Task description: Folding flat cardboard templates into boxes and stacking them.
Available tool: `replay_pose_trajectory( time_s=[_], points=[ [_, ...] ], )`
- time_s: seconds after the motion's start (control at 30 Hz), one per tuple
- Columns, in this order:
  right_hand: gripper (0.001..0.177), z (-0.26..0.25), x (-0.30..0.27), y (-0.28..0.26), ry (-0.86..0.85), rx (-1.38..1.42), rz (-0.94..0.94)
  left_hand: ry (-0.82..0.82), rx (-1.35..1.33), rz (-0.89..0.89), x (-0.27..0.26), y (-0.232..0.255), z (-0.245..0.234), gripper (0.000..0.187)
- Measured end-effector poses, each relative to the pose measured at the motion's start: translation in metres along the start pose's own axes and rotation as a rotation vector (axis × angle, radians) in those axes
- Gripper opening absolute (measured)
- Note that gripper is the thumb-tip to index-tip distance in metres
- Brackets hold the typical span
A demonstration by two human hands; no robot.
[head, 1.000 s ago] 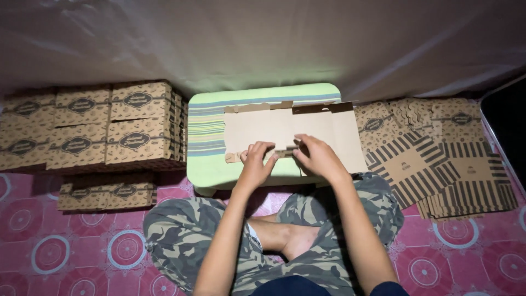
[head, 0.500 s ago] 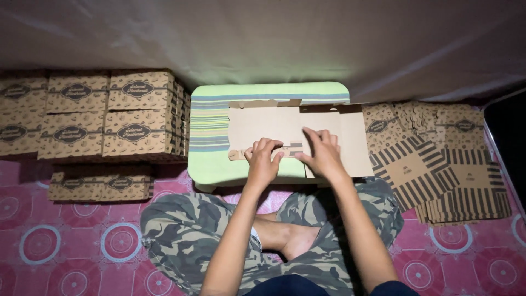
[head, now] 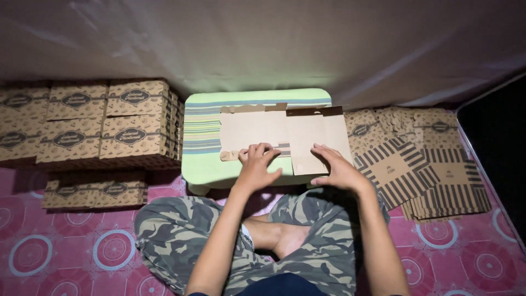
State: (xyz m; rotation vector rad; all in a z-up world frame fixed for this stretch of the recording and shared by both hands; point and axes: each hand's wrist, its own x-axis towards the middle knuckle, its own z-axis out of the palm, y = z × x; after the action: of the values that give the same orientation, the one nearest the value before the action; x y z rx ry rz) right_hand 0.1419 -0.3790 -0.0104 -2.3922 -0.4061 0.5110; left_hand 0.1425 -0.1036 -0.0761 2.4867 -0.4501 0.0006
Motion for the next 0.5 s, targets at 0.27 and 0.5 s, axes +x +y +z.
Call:
replay_pose_trajectory(
  time_s=[0.27, 0.5],
  points=[
    [0.065, 0.006, 0.042, 0.046, 0.251, -0.078, 0.241, -0.026, -0.01, -0.069, 0.027, 0.027, 0.034, 0.034],
    [0.105, 0.027, 0.062, 0.021, 0.445, -0.2, 0.063, 0.187, -0.064, -0.215, 0.043, 0.026, 0.055, 0.039]
  ],
)
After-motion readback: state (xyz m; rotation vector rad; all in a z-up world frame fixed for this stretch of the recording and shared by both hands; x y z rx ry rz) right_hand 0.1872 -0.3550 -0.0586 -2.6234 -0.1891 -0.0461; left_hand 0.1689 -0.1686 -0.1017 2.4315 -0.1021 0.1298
